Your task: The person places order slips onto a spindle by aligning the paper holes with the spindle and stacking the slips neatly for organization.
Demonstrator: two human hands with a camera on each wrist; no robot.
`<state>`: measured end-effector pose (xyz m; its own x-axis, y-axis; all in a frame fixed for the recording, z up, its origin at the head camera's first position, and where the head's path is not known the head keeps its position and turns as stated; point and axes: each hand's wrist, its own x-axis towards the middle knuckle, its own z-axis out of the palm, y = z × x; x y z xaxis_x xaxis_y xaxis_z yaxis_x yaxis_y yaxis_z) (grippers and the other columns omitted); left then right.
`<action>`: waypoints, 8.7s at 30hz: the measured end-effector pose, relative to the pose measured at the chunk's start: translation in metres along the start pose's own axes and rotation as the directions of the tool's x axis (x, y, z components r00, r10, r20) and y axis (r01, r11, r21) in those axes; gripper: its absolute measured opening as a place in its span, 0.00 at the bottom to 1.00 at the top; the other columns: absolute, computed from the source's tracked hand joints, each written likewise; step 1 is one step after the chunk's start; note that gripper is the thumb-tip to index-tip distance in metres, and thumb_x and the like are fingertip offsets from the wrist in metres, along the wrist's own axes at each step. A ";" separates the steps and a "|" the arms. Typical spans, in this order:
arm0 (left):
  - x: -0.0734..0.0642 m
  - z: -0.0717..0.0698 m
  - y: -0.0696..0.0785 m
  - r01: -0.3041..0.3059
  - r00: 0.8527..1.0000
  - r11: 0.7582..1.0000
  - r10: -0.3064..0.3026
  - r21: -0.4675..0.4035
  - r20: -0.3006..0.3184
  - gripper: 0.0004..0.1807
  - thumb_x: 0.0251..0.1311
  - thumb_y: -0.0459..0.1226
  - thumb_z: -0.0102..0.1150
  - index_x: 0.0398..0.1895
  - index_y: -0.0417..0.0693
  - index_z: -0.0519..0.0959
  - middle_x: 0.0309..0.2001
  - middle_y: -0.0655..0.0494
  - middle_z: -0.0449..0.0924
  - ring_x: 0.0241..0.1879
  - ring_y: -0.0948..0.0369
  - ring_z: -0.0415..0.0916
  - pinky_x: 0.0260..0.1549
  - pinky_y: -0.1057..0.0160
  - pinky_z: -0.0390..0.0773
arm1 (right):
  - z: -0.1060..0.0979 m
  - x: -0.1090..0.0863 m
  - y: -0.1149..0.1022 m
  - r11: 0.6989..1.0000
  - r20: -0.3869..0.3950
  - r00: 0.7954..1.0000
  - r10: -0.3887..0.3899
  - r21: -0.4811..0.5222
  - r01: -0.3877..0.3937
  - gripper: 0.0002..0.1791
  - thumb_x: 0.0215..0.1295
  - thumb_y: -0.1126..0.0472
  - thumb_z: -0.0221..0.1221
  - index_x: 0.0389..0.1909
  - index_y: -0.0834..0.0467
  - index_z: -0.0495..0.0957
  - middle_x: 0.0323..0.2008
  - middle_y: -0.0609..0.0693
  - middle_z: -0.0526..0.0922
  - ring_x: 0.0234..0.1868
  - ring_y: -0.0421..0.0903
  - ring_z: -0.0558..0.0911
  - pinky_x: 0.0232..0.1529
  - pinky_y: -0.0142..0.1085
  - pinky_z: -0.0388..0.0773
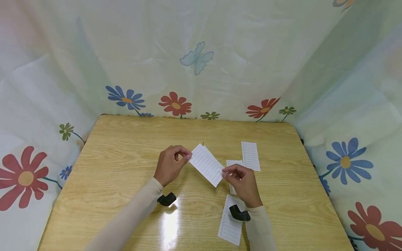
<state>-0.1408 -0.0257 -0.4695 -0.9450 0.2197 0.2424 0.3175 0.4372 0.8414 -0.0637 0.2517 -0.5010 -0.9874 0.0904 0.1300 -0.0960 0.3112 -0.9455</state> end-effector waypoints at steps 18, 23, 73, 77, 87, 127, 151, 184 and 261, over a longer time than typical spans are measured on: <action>0.030 0.003 0.013 -0.049 0.998 0.998 0.048 0.029 0.052 0.02 0.70 0.40 0.70 0.39 0.55 0.90 0.33 0.61 0.86 0.29 0.59 0.68 0.33 0.62 0.67 | -0.004 0.005 -0.005 0.998 -0.108 0.994 -0.007 0.065 0.014 0.04 0.65 0.65 0.73 0.39 0.61 0.90 0.32 0.55 0.87 0.22 0.39 0.69 0.24 0.30 0.66; 0.040 0.004 0.015 -0.038 0.997 0.999 0.039 -0.003 0.072 0.02 0.70 0.39 0.69 0.39 0.54 0.90 0.34 0.60 0.87 0.29 0.58 0.69 0.33 0.63 0.68 | -0.003 0.010 -0.007 0.995 -0.144 0.990 -0.005 0.093 0.019 0.03 0.65 0.68 0.72 0.38 0.62 0.89 0.29 0.51 0.85 0.21 0.38 0.67 0.21 0.30 0.63; 0.071 0.019 -0.006 0.104 0.988 0.984 -0.086 -0.148 0.126 0.03 0.70 0.38 0.69 0.39 0.50 0.89 0.36 0.55 0.87 0.31 0.56 0.68 0.34 0.62 0.67 | 0.004 0.031 0.003 0.977 -0.196 0.971 0.138 0.187 -0.101 0.05 0.63 0.72 0.70 0.39 0.67 0.88 0.26 0.42 0.88 0.20 0.35 0.72 0.20 0.26 0.66; 0.068 0.021 -0.010 0.108 0.988 0.986 -0.092 -0.130 0.126 0.04 0.71 0.38 0.69 0.40 0.49 0.89 0.36 0.55 0.87 0.30 0.57 0.68 0.32 0.63 0.66 | 0.004 0.032 0.010 0.977 -0.191 0.971 0.143 0.182 -0.108 0.05 0.63 0.72 0.70 0.39 0.68 0.88 0.27 0.42 0.88 0.20 0.34 0.71 0.20 0.26 0.65; 0.066 0.027 -0.019 0.122 0.986 0.987 -0.108 -0.102 0.130 0.04 0.70 0.37 0.69 0.41 0.48 0.90 0.36 0.55 0.88 0.30 0.57 0.70 0.34 0.62 0.68 | 0.005 0.030 0.018 0.981 -0.171 0.976 0.136 0.160 -0.109 0.07 0.62 0.71 0.71 0.40 0.68 0.88 0.29 0.48 0.89 0.22 0.34 0.72 0.23 0.26 0.66; 0.056 0.054 -0.057 0.189 0.967 0.981 -0.195 0.052 0.166 0.02 0.67 0.35 0.70 0.38 0.47 0.90 0.34 0.56 0.87 0.35 0.61 0.80 0.41 0.61 0.78 | 0.015 0.025 0.040 0.927 -0.107 0.976 0.190 -0.309 -0.214 0.04 0.61 0.63 0.72 0.34 0.49 0.91 0.30 0.48 0.90 0.22 0.42 0.75 0.26 0.32 0.70; 0.060 0.055 -0.066 0.222 0.941 0.975 -0.218 0.014 0.257 0.03 0.70 0.30 0.64 0.39 0.47 0.85 0.29 0.54 0.85 0.23 0.62 0.80 0.25 0.65 0.79 | 0.030 0.017 0.035 0.896 -0.048 0.975 0.219 -0.385 -0.220 0.04 0.57 0.61 0.76 0.30 0.49 0.91 0.24 0.43 0.89 0.28 0.38 0.81 0.33 0.33 0.72; 0.057 0.055 -0.065 0.183 0.963 0.981 -0.192 0.068 0.188 0.03 0.67 0.33 0.68 0.41 0.45 0.85 0.29 0.54 0.84 0.28 0.62 0.79 0.30 0.65 0.78 | 0.039 0.010 0.030 0.855 -0.017 0.978 0.207 -0.483 -0.189 0.05 0.57 0.60 0.77 0.28 0.49 0.89 0.21 0.41 0.85 0.25 0.39 0.79 0.31 0.36 0.73; -0.049 0.085 -0.012 0.027 0.913 0.980 0.057 -0.199 0.405 0.10 0.63 0.36 0.75 0.46 0.50 0.87 0.39 0.66 0.89 0.43 0.55 0.81 0.48 0.57 0.80 | 0.029 -0.155 0.009 0.853 -0.638 0.747 0.187 -0.271 -0.445 0.14 0.51 0.64 0.82 0.36 0.47 0.89 0.30 0.44 0.86 0.22 0.37 0.71 0.21 0.30 0.66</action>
<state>-0.0912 0.0329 -0.5324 -0.8123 0.5785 0.0739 0.2700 0.2607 0.9269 0.0849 0.2125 -0.5380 -0.6755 0.7290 0.1104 0.3918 0.4818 -0.7838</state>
